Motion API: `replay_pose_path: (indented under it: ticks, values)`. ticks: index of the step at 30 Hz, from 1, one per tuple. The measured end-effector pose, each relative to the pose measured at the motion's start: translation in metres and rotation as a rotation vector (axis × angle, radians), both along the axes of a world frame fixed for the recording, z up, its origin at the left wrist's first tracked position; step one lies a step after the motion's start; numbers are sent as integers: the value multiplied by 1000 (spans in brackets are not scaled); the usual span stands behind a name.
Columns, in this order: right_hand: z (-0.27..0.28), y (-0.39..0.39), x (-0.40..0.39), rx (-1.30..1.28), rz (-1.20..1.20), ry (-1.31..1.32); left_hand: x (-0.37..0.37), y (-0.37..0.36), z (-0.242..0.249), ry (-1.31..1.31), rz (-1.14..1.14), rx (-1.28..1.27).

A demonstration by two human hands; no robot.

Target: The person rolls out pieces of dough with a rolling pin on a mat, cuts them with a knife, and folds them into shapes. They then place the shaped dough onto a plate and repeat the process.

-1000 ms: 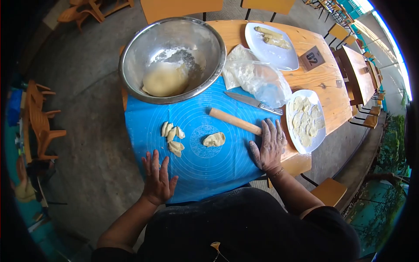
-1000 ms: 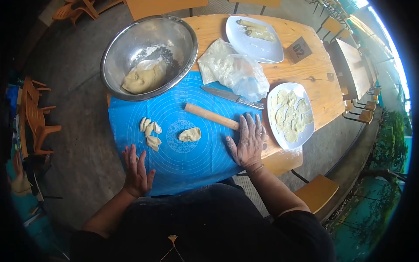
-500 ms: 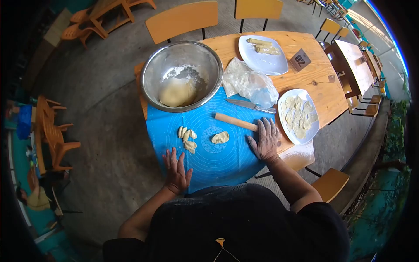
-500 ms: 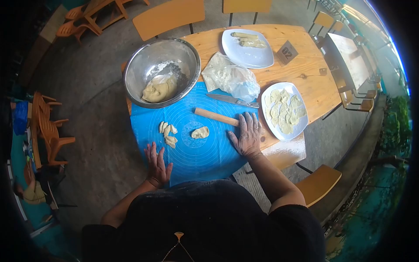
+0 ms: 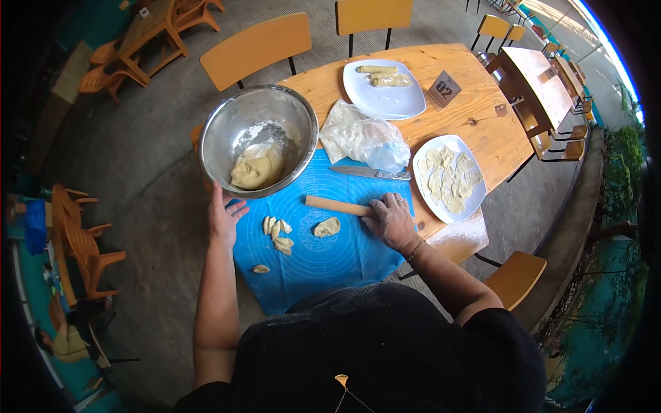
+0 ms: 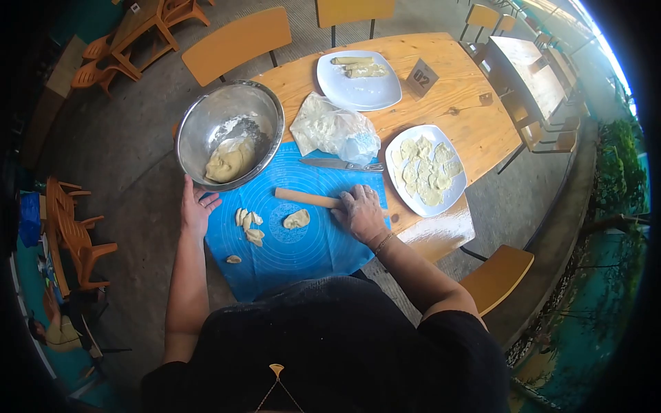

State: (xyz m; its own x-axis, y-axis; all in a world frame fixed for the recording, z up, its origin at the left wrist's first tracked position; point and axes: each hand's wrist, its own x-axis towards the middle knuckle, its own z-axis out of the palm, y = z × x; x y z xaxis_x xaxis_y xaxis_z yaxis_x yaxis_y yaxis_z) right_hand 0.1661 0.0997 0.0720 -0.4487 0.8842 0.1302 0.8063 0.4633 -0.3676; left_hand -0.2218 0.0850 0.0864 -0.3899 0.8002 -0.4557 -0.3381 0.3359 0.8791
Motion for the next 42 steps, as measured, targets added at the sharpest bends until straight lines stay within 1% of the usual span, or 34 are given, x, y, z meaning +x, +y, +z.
replay_pose_path:
  ticks: [1,2,4,5,7,8,9,10,12,13,14,15,16,17,19,20,21,22,23,24,26,27,28,29,30,32,33,35,36,38,39,40,42]
  values:
    - [5,1,-1,57,-22,32,3,4,4,13,7,11]
    - [13,3,2,54,-23,32,2,6,-6,12,6,8]
    - [36,14,7,42,-88,274,-8,4,-31,100,247,109]
    - [49,26,11,207,-101,376,-12,2,-38,166,275,91]
    - [84,49,21,277,-228,337,-8,3,-36,184,275,56]
    - [88,63,30,339,-216,233,-5,4,-32,205,285,20]
    - [94,76,31,322,-180,204,5,9,-23,198,283,9]
    - [88,89,31,324,-181,203,9,14,-19,197,281,11]
    - [59,113,25,246,-112,196,18,25,-13,105,152,-53]
    - [51,118,19,250,-112,196,23,30,-10,60,134,-63]
    - [43,123,11,26,-132,162,24,31,-10,60,135,-59]
    - [33,129,3,-198,-149,127,22,32,-10,56,83,-94]
    - [15,134,-5,-127,-162,168,22,31,-11,52,33,-131]
    - [-4,143,-9,-150,-143,173,26,29,-8,53,39,-129]
    - [-11,150,-17,-175,-116,182,35,24,3,-12,218,-25]
    - [-14,151,-21,-112,-153,270,28,22,-5,-7,226,-27]
    - [-13,151,-25,-50,-189,356,16,20,-20,-30,323,18]
    - [4,151,-30,-55,-179,359,11,19,-23,-52,420,64]
    - [23,155,-31,-121,-165,445,6,20,-26,-17,507,27]
    - [43,159,-34,-186,-153,529,2,18,-29,-15,514,28]
    - [62,176,-40,-196,-130,539,-15,17,-44,115,525,48]
    - [69,185,-44,-215,-111,661,-22,19,-52,118,529,49]
    - [78,192,-49,-235,-93,782,-28,22,-60,189,545,41]
    - [86,200,-54,-238,-91,783,-35,22,-67,261,561,32]
    - [96,206,-61,-253,-93,763,-41,20,-72,262,563,30]
    - [100,219,-73,-275,-93,742,-51,16,-80,914,365,-88]
    - [100,225,-79,-247,-71,796,-56,15,-84,914,366,-94]
    - [98,234,-87,-242,-28,877,-65,13,-93,1095,7,-286]
    - [94,236,-89,-250,-24,875,-62,11,-91,1094,10,-295]
    - [86,240,-88,-218,23,761,-54,11,-90,1259,-132,-287]
    - [84,241,-78,-319,51,665,-50,11,-85,1255,-134,-292]
    - [79,238,-67,-323,49,661,-47,12,-76,1241,-175,-298]
    - [60,222,-44,-205,-130,500,-43,14,-62,1223,-211,-305]
